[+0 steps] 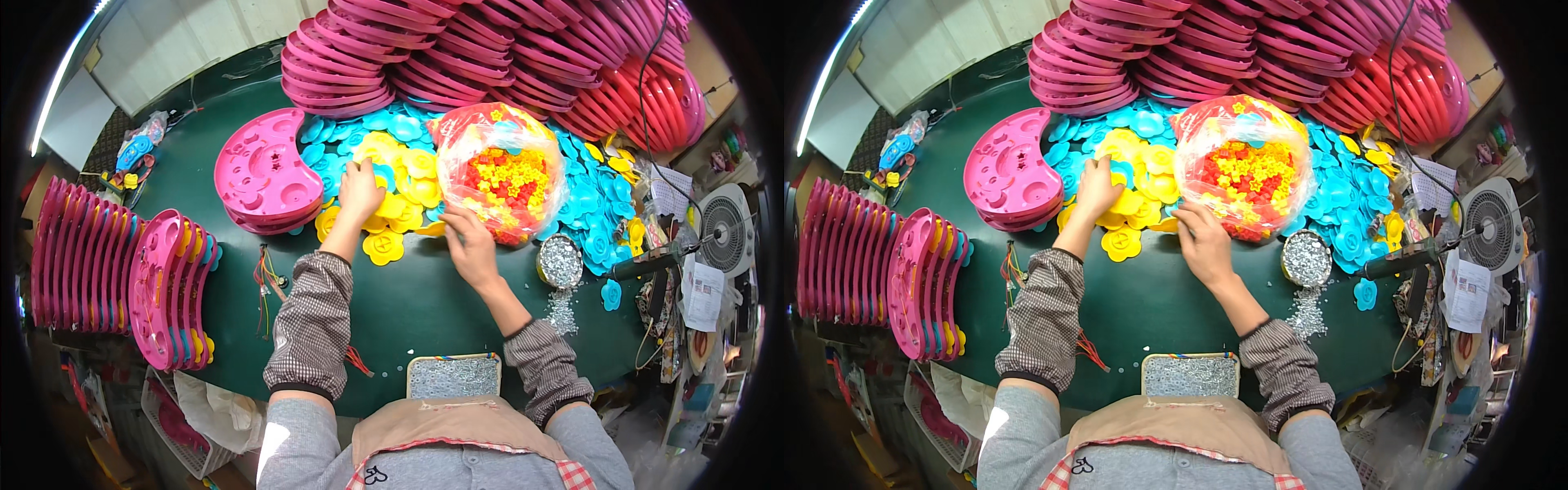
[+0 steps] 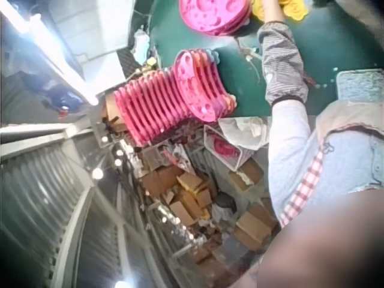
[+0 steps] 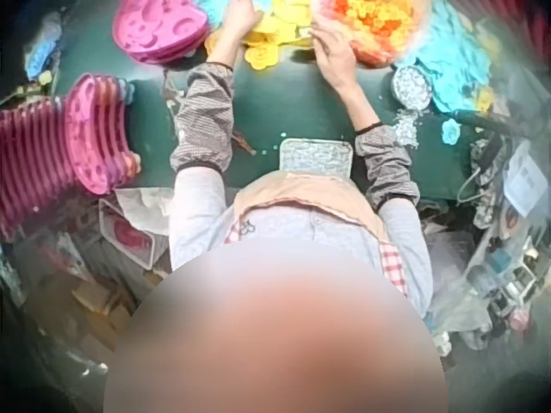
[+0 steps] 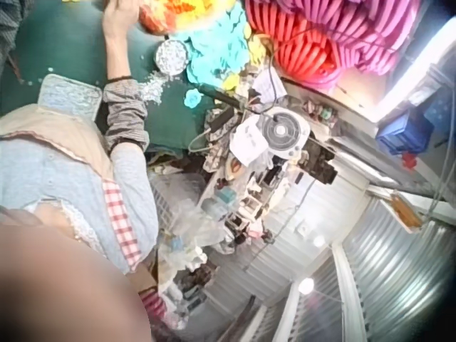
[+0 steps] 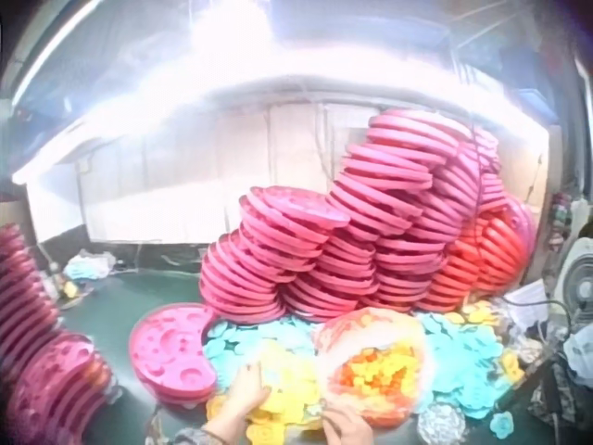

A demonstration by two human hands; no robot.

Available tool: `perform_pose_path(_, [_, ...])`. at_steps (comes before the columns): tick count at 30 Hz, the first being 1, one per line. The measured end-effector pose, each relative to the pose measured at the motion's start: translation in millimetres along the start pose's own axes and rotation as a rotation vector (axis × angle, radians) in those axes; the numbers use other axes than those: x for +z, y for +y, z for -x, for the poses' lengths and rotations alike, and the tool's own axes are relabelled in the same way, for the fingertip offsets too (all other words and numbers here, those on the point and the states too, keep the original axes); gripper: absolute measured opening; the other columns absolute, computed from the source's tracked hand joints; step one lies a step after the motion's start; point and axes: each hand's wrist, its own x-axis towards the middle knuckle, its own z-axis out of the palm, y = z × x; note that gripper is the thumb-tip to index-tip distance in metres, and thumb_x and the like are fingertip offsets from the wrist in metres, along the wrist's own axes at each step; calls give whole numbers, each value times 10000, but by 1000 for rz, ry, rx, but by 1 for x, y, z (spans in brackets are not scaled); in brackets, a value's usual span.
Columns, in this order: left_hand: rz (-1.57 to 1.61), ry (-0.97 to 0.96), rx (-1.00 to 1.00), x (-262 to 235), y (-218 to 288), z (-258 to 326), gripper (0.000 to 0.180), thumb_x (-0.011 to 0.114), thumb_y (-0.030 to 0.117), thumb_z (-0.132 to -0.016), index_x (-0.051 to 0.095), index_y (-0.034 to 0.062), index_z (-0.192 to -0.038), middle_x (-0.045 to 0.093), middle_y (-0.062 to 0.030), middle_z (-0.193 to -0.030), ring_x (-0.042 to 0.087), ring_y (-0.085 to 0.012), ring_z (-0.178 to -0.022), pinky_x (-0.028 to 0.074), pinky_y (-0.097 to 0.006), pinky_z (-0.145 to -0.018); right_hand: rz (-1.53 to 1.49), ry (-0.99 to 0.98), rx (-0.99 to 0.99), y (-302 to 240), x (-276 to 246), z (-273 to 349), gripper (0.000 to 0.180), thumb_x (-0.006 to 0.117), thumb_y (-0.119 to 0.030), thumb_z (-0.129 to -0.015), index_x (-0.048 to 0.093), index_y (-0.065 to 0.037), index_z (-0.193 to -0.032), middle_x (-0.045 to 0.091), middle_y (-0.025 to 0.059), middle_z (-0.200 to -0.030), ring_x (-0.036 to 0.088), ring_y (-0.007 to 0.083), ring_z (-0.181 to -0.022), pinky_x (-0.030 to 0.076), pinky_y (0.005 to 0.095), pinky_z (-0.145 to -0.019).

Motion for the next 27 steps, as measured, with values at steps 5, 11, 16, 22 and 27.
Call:
perform_pose_path(5, [211,175,178,-9,-20,-8,326,802,138,-832,748,22,-1132,700,-206,-1125,683,-393,-1119,561,-457,-941,-32,-218,413,-3,-79,54,263,621,-25,-975,695,-33,-1228,746,175,-1029,743,364,-947,576,397,-853])
perform_pose_path(11, [243,458,549,-58,16,90,264,744,-71,-804,756,43,-1042,718,-143,-1170,705,-338,-1101,554,-446,-989,410,-297,273,1,-128,123,375,735,-124,-925,678,-69,-1292,636,168,-1280,610,364,-1202,507,452,-1017])
perform_pose_path(16, [190,162,802,-58,10,201,175,754,-27,-789,735,35,-952,760,-106,-1084,742,-332,-1083,586,-499,-992,358,-337,195,-9,-116,133,517,785,-193,-887,638,-94,-1373,530,189,-1452,486,420,-1359,397,543,-1149])
perform_pose_path(22, [173,56,770,-44,8,235,263,721,-88,-663,633,7,-892,712,-160,-1050,727,-378,-1035,611,-477,-882,423,-346,117,-1,-110,142,514,794,-265,-869,662,-144,-1351,537,160,-1462,476,391,-1386,360,550,-1177])
perform_pose_path(27, [-46,410,499,-65,1,94,217,698,-77,-749,606,11,-925,674,-166,-995,668,-395,-900,547,-468,-748,427,-294,96,1,-108,141,468,800,-275,-865,687,-159,-1304,573,139,-1425,513,376,-1345,385,527,-1142])
